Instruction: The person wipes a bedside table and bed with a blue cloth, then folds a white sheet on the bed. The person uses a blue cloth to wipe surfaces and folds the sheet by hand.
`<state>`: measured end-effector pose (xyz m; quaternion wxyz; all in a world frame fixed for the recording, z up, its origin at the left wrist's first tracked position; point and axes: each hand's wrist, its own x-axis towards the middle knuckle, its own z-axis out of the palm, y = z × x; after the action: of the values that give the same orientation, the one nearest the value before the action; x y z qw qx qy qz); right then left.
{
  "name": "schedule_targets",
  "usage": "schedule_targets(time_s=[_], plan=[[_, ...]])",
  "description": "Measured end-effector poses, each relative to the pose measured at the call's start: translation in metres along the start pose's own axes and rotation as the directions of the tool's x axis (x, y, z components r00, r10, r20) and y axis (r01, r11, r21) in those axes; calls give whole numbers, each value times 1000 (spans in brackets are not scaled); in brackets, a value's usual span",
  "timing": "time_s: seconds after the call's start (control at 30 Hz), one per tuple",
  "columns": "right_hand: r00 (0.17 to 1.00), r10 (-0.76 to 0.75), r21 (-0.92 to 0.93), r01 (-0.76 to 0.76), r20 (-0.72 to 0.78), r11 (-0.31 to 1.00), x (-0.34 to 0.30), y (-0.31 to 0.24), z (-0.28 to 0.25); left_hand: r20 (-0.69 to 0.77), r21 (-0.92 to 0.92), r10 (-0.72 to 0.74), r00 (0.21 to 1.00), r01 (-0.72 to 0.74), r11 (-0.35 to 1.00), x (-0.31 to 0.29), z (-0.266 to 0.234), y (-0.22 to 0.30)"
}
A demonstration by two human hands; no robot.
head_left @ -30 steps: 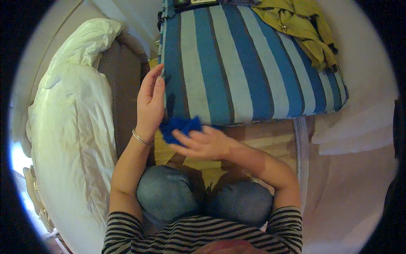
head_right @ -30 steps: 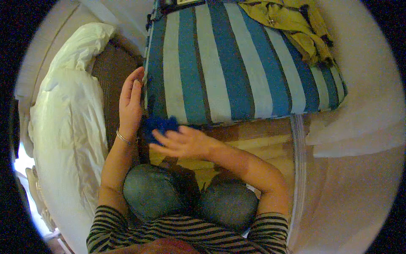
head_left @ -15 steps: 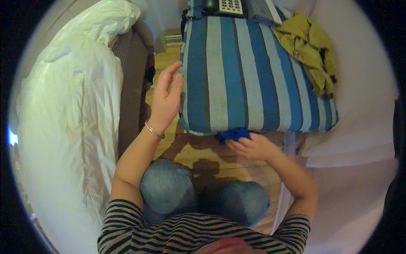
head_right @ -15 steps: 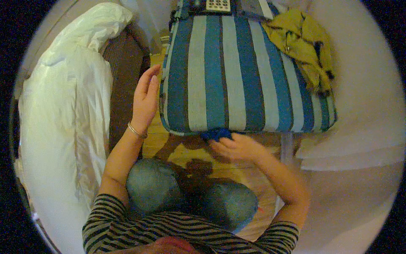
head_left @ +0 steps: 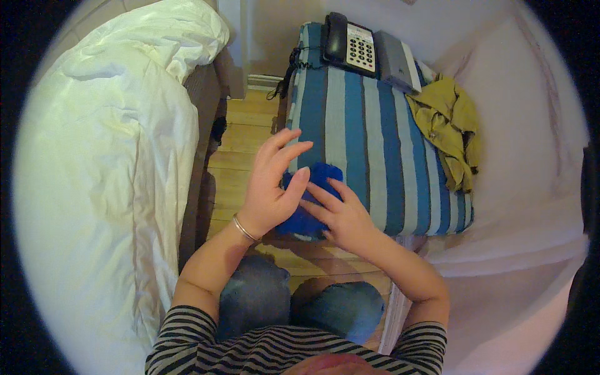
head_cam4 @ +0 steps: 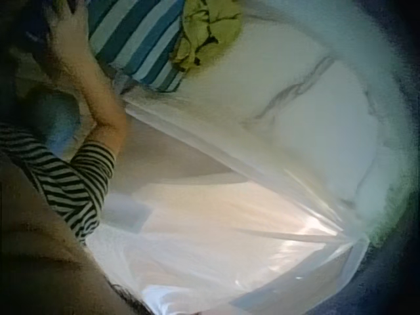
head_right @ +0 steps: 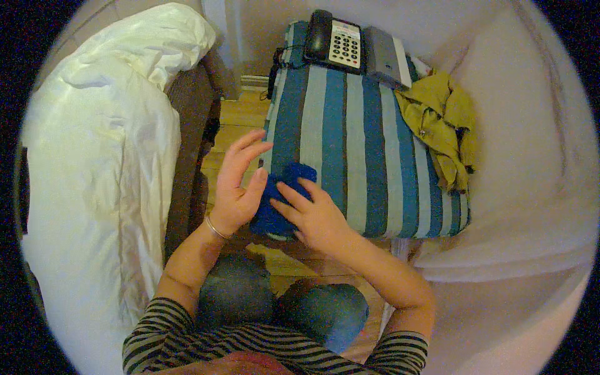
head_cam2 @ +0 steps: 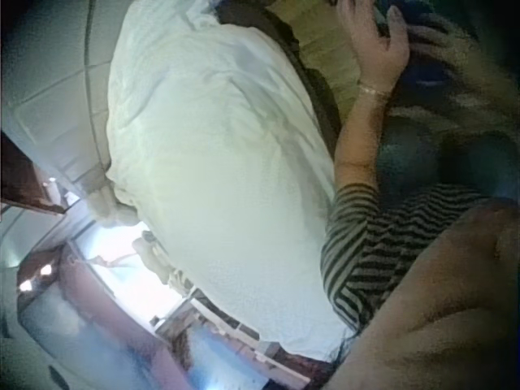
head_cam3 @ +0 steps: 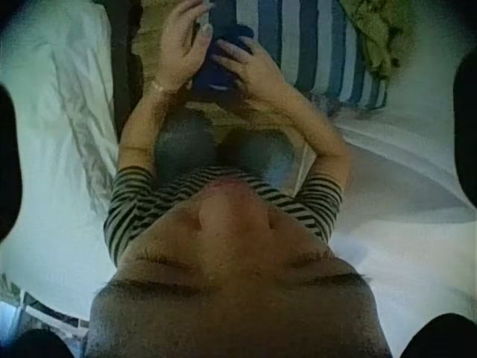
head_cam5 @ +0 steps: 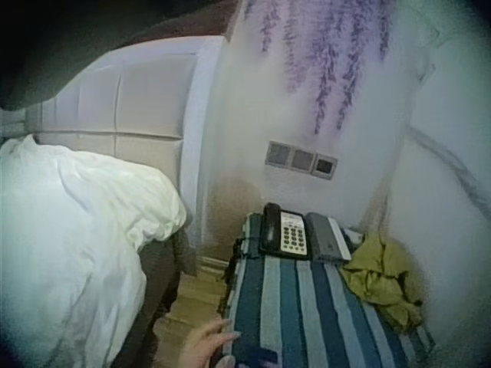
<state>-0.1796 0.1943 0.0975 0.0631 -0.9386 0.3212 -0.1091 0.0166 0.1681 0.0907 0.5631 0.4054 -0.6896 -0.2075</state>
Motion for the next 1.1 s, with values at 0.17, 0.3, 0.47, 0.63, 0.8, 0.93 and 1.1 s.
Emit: schedule_targets(time_s=[0.17, 0.3, 0.47, 0.63, 0.8, 0.93, 1.1], plan=[[996, 76, 19, -75, -56, 997, 69, 47, -2, 10, -26, -125, 992, 125, 992, 4, 4, -15], [941, 210, -66, -235, -264, 970, 119, 122, 18, 28, -23, -192, 981, 193, 981, 9, 4, -17], [895, 254, -202, -343, -366, 917, 154, 133, 12, -8, -25, -225, 974, 224, 974, 7, 0, -25], [994, 53, -58, -58, -93, 997, 100, 72, 21, -91, 29, -227, 970, 230, 973, 5, -2, -26], [983, -180, -9, 180, 24, 984, 22, 5, -21, 282, 25, -98, 955, 95, 995, -7, 2, -5], [933, 336, 449, -358, 130, 819, -1, 47, -43, 426, -10, 98, 899, -103, 995, 3, 35, 37], [919, 317, 107, -300, -233, 948, -40, 80, -63, 678, 305, -14, 735, -264, 915, 37, 84, 33]])
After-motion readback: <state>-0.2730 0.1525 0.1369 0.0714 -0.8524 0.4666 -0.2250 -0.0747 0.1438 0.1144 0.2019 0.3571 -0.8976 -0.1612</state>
